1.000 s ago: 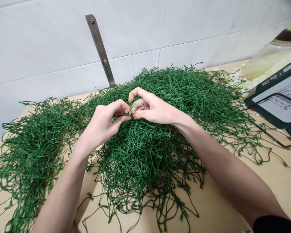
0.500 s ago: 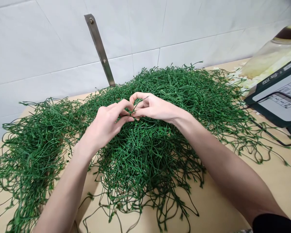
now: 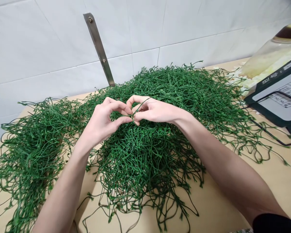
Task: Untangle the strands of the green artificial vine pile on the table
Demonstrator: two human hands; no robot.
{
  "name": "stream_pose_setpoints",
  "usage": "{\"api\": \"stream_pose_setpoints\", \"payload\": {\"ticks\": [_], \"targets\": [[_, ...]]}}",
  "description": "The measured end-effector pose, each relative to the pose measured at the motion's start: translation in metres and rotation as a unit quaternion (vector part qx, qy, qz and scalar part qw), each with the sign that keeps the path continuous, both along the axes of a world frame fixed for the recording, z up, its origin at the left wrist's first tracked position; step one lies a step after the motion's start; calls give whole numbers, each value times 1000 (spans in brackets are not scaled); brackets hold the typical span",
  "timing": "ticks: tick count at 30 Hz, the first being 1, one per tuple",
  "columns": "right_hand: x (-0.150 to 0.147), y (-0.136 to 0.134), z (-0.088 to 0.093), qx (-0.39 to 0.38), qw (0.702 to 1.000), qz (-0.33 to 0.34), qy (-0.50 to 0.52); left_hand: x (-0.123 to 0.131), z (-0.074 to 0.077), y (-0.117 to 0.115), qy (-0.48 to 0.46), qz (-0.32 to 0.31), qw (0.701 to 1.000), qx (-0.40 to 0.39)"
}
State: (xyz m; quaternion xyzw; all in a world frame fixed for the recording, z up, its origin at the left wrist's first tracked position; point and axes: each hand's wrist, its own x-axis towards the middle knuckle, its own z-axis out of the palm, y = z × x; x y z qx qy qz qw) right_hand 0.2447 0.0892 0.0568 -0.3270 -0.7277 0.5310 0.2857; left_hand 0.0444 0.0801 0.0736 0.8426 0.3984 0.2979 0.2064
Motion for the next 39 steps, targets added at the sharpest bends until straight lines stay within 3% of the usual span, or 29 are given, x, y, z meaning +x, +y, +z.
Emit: {"api": "stream_pose_setpoints", "payload": {"ticks": [8,15,29,39], "targets": [[-4,6,-9,49,992,-24,111,1,-1,2,19,-10,998,-67],[-10,6,-15,106,982,-8,153,0,-7,6,1,-5,999,-46],[-8,9,-17,177,977,38,112,-1,-6,7,23,10,999,-45],[-10,7,-17,236,971,-12,34,0,-8,7,22,9,999,-47]]}}
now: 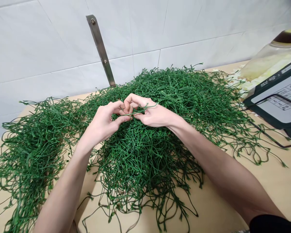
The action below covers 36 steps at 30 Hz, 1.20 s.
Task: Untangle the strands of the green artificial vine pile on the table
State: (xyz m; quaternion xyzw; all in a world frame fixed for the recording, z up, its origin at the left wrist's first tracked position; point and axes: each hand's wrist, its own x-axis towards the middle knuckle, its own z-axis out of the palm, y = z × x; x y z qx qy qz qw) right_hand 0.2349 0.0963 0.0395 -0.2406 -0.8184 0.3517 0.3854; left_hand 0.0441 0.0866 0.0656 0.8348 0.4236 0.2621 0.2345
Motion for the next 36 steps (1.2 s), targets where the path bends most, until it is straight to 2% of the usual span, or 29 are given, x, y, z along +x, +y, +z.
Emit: {"api": "stream_pose_setpoints", "payload": {"ticks": [10,14,17,22,28,32,36], "targets": [[0,-1,-2,28,999,-15,-21,1,2,0,-9,-5,1000,-3],[2,0,1,-16,1000,10,5,0,3,-1,10,3,1000,13],[3,0,4,-61,998,-10,24,-1,5,-3,24,8,999,35],[6,-1,9,-135,991,-6,13,0,7,-6,67,-53,994,73],[9,-3,10,-145,988,43,-12,2,11,-10,99,-103,984,101],[8,-2,7,-181,981,65,-5,3,14,-11,93,-106,984,106],[2,-2,5,-171,982,66,38,2,11,-8,82,-95,988,90]]}}
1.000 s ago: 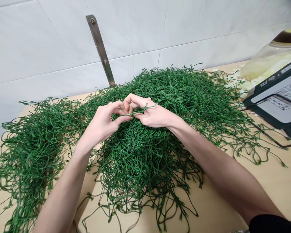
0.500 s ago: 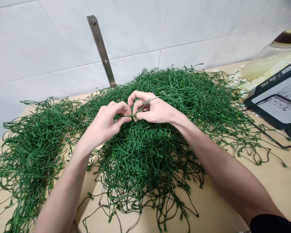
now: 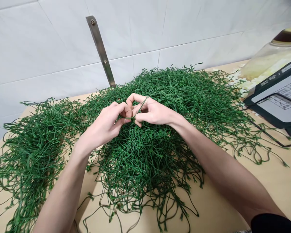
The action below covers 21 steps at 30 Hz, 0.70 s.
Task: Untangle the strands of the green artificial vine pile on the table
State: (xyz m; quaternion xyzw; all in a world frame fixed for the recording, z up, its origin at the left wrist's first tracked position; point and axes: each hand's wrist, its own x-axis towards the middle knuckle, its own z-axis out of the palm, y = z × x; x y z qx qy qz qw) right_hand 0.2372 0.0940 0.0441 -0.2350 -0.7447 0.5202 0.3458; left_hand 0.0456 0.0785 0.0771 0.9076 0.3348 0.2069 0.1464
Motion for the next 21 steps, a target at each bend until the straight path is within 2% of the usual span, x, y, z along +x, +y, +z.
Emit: {"api": "stream_pose_setpoints", "payload": {"ticks": [7,14,19,21], "targets": [[-10,-4,-3,49,996,-66,43,-2,-5,7,-12,40,998,-43],[-11,-1,-9,88,994,-52,29,-2,-8,10,-26,89,987,-134],[-7,3,-11,97,994,-45,25,-5,-10,11,-70,112,977,-166],[-3,6,-9,109,992,-63,11,-6,-10,12,-96,133,971,-174]]}}
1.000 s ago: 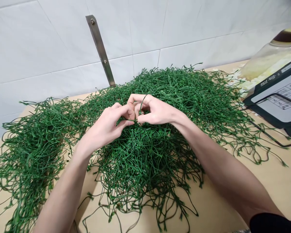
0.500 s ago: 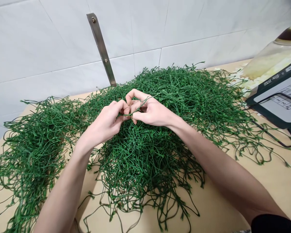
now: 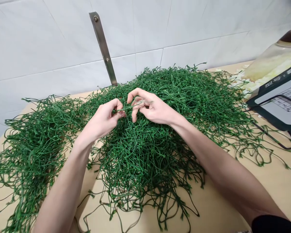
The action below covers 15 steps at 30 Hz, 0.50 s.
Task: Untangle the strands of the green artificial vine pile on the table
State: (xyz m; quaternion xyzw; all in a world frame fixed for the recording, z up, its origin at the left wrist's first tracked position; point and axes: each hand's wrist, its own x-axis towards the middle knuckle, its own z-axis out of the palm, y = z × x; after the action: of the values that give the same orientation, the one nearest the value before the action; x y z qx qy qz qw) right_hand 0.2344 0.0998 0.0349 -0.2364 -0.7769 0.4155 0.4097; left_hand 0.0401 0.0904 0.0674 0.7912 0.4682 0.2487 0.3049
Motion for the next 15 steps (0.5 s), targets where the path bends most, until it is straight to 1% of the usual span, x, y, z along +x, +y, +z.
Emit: {"api": "stream_pose_setpoints", "payload": {"ticks": [3,5,7,8,10,13,15], "targets": [[5,1,5,19,997,-70,-22,2,2,0,-30,32,999,-14],[5,-1,9,39,989,-138,-29,5,3,-2,-42,53,998,-12],[4,-4,12,67,979,-187,-53,7,5,-4,-47,62,997,-3],[3,-5,12,83,975,-194,-69,8,6,-5,-47,62,997,-2],[2,-6,12,115,972,-185,-85,8,8,-7,-46,51,998,-12],[3,-3,9,154,973,-152,-75,7,11,-10,-46,29,998,-44],[4,-1,8,161,975,-137,-64,6,13,-10,-46,21,997,-59]]}}
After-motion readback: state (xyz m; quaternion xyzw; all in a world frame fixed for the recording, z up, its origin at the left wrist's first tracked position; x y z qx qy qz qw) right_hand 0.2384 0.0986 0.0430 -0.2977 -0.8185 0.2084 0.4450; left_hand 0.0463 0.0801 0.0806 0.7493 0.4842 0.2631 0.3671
